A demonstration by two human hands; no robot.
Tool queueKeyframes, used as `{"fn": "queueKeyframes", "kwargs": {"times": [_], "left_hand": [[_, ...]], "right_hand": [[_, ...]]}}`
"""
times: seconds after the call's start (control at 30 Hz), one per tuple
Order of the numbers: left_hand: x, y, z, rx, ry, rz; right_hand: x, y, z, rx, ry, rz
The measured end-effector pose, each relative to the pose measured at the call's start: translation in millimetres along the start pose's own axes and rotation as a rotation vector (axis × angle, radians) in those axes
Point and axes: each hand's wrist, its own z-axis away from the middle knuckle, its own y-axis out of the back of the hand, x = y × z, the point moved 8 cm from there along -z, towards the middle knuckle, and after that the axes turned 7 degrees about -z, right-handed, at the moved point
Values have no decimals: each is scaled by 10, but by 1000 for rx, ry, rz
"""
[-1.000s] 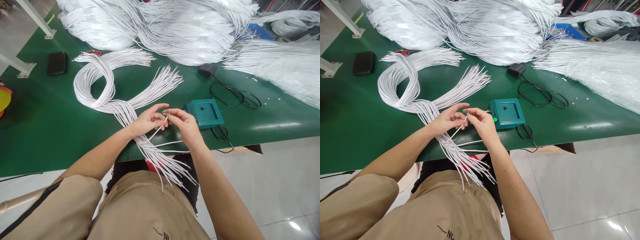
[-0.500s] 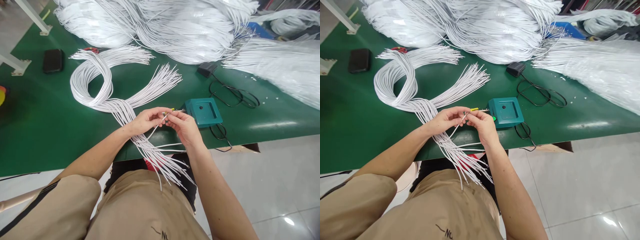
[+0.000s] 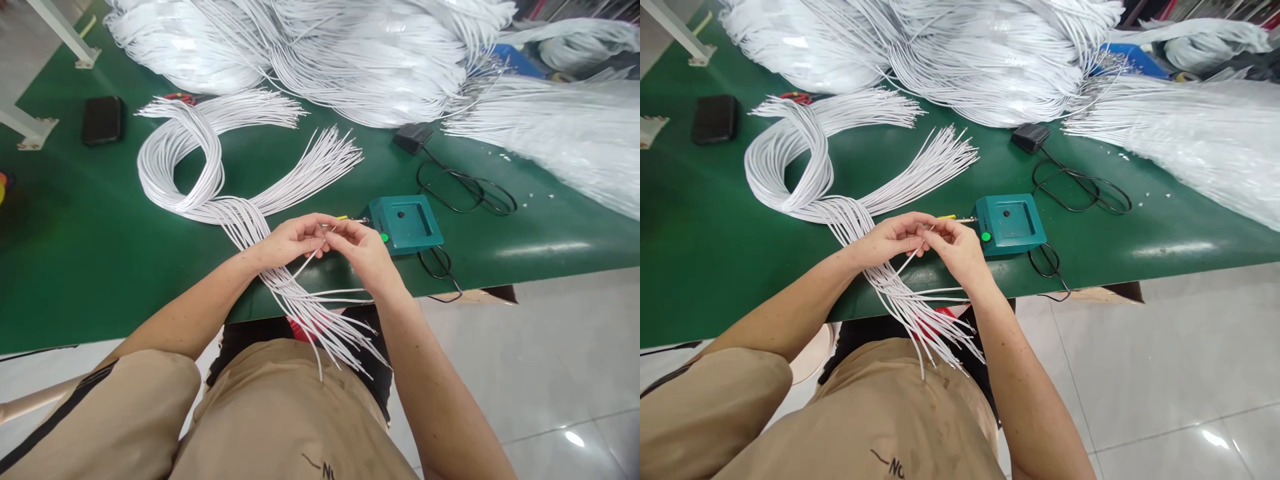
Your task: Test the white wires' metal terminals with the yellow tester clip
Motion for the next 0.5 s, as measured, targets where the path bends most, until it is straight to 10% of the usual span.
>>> {"fn": "queueKeyframes", "kwargs": {"times": [0.33, 0.5], "left_hand": [[53, -23, 13, -48, -17, -4], [41, 10, 19, -49, -15, -45]], "right_hand": [[-54, -78, -9, -203, -20, -19], [-71, 108, -9, 6, -4, 25]]}}
